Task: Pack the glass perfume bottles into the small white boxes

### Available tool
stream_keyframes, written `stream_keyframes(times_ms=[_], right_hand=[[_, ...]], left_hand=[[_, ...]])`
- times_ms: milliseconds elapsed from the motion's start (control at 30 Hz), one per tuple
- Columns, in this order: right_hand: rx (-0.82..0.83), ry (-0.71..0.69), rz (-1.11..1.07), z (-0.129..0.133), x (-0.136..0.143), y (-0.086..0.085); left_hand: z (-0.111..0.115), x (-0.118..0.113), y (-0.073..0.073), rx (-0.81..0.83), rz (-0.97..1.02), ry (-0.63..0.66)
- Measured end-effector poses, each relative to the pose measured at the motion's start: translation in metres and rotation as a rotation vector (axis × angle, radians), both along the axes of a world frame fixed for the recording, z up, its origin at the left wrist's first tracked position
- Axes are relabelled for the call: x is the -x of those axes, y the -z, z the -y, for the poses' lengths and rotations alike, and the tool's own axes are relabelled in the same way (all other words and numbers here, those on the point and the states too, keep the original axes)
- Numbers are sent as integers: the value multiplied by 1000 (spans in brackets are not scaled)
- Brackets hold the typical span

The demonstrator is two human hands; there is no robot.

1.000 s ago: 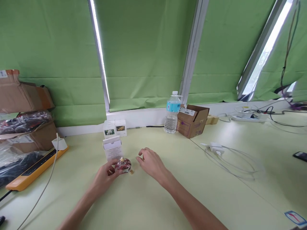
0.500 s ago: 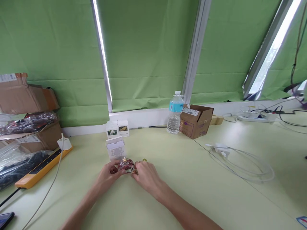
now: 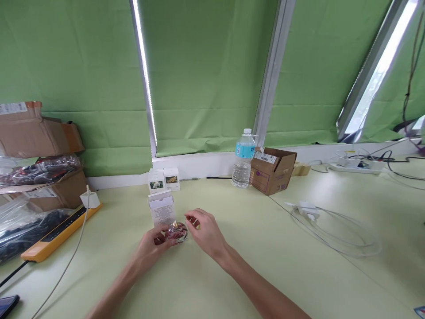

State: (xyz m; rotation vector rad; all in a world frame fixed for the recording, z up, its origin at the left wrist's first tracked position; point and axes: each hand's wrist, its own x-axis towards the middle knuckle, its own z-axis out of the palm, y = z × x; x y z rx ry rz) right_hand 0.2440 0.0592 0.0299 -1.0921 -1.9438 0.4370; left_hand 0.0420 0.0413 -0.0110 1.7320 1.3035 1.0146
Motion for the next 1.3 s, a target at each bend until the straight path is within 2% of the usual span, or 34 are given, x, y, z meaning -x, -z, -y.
stream_keyframes(times_ms=[167, 567, 733, 967, 1133, 1300], right_hand=[[-22, -61, -141, 10, 7, -3], [-288, -115, 17, 12, 11, 9], [-274, -78, 20, 11, 12, 9], [-321, -108, 82, 11, 11, 9], [-344, -132, 190, 13, 9, 2], [-382, -70, 324, 15, 11, -3]], left_hand=[[7, -6, -5, 2, -24, 28], [7, -9, -7, -27, -31, 37], [8, -10, -6, -36, -34, 24], [7, -11, -6, -38, -30, 31], [8, -11, -7, -24, -33, 29], [8, -11, -6, -39, -52, 30]])
